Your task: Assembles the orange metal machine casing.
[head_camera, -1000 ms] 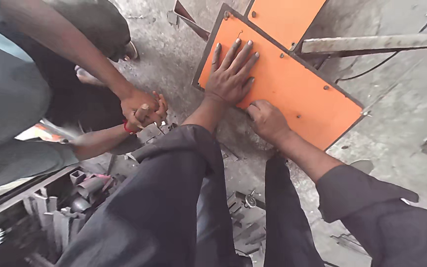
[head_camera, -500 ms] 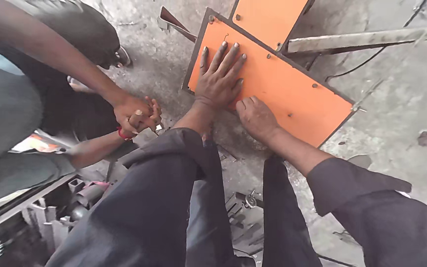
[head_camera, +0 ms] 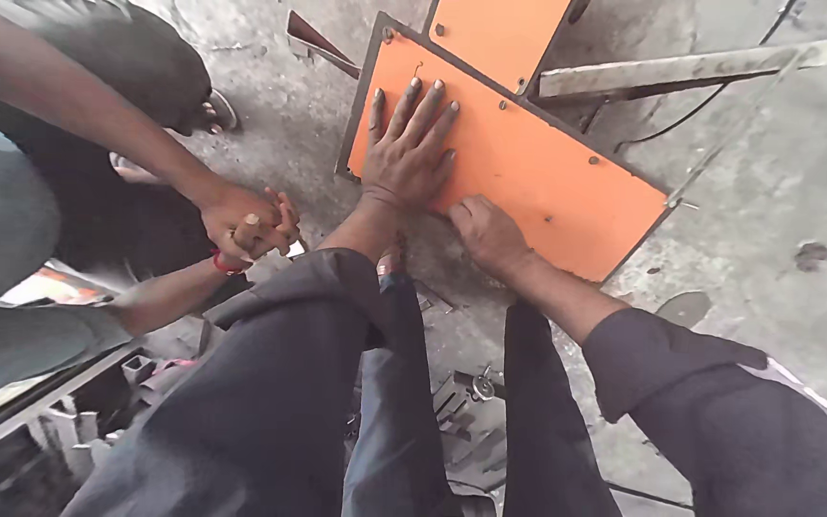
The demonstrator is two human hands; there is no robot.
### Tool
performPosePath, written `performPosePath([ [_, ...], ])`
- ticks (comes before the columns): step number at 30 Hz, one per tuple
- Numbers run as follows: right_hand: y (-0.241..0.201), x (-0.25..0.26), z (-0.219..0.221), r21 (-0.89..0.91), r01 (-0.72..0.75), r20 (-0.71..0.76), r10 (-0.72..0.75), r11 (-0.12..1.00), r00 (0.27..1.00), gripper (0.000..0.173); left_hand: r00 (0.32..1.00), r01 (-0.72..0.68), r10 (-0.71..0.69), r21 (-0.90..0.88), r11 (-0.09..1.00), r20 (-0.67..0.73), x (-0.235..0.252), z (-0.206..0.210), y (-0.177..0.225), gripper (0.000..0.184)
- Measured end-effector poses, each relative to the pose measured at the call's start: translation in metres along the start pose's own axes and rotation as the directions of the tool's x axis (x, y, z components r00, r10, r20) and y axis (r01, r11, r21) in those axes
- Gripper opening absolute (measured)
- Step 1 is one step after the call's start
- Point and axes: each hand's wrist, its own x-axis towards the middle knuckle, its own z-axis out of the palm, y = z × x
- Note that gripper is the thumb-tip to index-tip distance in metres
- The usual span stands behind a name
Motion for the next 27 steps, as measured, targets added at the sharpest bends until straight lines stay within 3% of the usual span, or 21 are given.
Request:
performPosePath([
  [5, -0.013, 0.004, -0.009, -0.022, -0.02, 0.108, 0.022, 1.0, 0.994, 0.014, 1.0, -0.003, 0.003, 0.008, 1.0, -0.009, 0.0, 0.001, 0.0, 0.052],
  [12, -0.011, 0.004, -0.013, -0.082, 0.046, 0.145, -0.034, 0.996, 0.989, 0.016, 1.0, -0.005, 0.005, 0.024, 1.0, 0.007, 0.0, 0.001, -0.001, 0.053],
  [20, -0.004, 0.008, -0.013, -0.098, 0.227, 0.144, -0.212, 0.969, 0.967, 0.016, 1.0, -0.012, 0.013, 0.031, 0.999, -0.011, 0.0, 0.002, -0.001, 0.053],
  [27, -0.002, 0.009, -0.009, -0.13, 0.246, 0.074, -0.238, 0.961, 0.969, 0.016, 1.0, -0.011, 0.011, 0.023, 1.0, -0.005, 0.0, 0.001, 0.0, 0.053],
])
